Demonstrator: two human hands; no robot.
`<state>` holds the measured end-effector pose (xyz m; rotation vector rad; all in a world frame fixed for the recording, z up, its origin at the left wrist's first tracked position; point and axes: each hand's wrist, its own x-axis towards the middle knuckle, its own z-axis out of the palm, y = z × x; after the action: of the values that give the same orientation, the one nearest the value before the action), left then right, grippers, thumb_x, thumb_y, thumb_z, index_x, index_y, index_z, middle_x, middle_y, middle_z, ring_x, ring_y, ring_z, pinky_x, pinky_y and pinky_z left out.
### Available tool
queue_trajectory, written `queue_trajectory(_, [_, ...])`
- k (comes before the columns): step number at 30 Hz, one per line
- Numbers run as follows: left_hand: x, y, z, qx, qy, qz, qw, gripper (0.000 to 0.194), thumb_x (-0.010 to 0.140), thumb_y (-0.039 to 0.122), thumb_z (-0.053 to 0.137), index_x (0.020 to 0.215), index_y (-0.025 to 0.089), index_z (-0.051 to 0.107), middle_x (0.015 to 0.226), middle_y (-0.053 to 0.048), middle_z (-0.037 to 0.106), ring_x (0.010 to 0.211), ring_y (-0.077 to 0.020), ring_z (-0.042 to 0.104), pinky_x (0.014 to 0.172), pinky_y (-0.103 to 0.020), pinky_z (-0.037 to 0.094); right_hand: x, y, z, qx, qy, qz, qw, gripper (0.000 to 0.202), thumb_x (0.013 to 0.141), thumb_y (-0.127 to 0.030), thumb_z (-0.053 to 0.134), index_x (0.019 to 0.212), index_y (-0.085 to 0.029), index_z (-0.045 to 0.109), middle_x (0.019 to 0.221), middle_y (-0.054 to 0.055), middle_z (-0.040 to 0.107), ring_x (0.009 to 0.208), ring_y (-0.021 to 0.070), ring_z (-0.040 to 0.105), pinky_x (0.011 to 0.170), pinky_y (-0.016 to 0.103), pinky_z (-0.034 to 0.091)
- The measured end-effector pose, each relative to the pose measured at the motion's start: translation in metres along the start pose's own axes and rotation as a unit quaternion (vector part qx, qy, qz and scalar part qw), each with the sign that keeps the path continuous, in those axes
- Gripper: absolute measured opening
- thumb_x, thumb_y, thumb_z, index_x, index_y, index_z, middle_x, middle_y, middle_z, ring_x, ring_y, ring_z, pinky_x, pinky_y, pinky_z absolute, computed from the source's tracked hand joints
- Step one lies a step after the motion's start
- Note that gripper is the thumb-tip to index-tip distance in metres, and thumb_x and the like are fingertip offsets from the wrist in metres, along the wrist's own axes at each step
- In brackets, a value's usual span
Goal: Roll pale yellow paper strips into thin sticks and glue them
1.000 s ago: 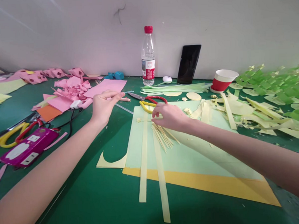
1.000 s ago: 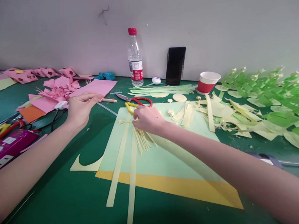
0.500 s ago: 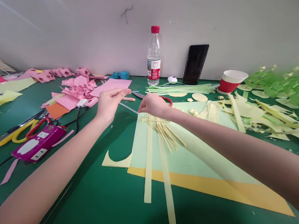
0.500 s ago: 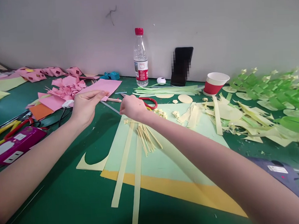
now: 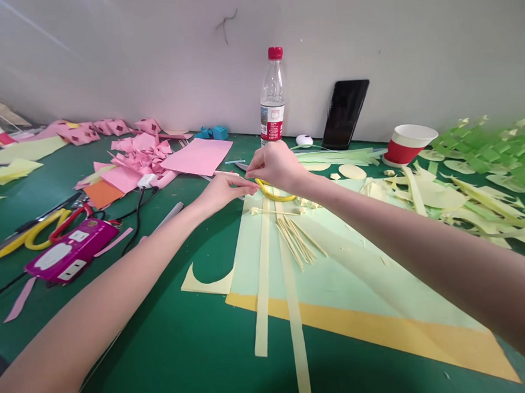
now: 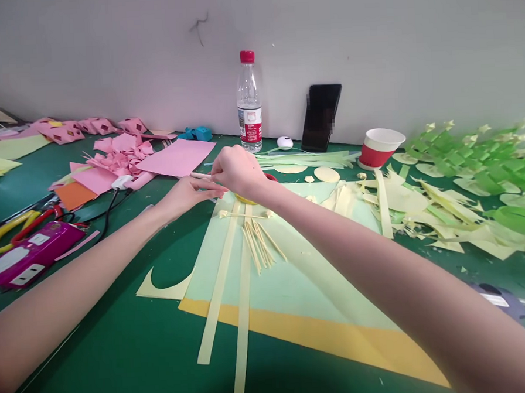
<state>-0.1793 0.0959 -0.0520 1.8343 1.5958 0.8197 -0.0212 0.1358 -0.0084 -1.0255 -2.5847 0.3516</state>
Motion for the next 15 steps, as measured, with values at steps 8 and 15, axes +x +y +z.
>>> queue_trajectory(8, [0.007, -0.001, 0.005, -0.015, -0.049, 0.031, 0.998, 0.03, 0.092, 0.031, 0.057, 0.118, 0.017, 0.058, 0.121, -0.009, 0.06, 0.101, -0.023, 0.062, 0.085, -0.043, 0.054, -0.005, 0.004, -0.004, 0.007, -0.015, 0.034, 0.999, 0.031, 0.094, -0.036, 0.054, 0.115, -0.014, 0.057, 0.114, 0.008, 0.058, 0.099, 0.0179, 0.058, 0.085, 0.037, 0.052])
queue_trajectory(15, [0.01, -0.005, -0.004, 0.037, -0.028, 0.037, 0.998, 0.031, 0.092, 0.033, 0.057, 0.117, 0.016, 0.058, 0.119, -0.008, 0.061, 0.1, -0.0241, 0.062, 0.084, -0.043, 0.054, -0.018, 0.017, 0.002, 0.02, -0.042, 0.042, 0.998, 0.031, 0.094, -0.035, 0.055, 0.116, -0.014, 0.057, 0.114, 0.008, 0.058, 0.098, 0.0177, 0.058, 0.084, 0.037, 0.052])
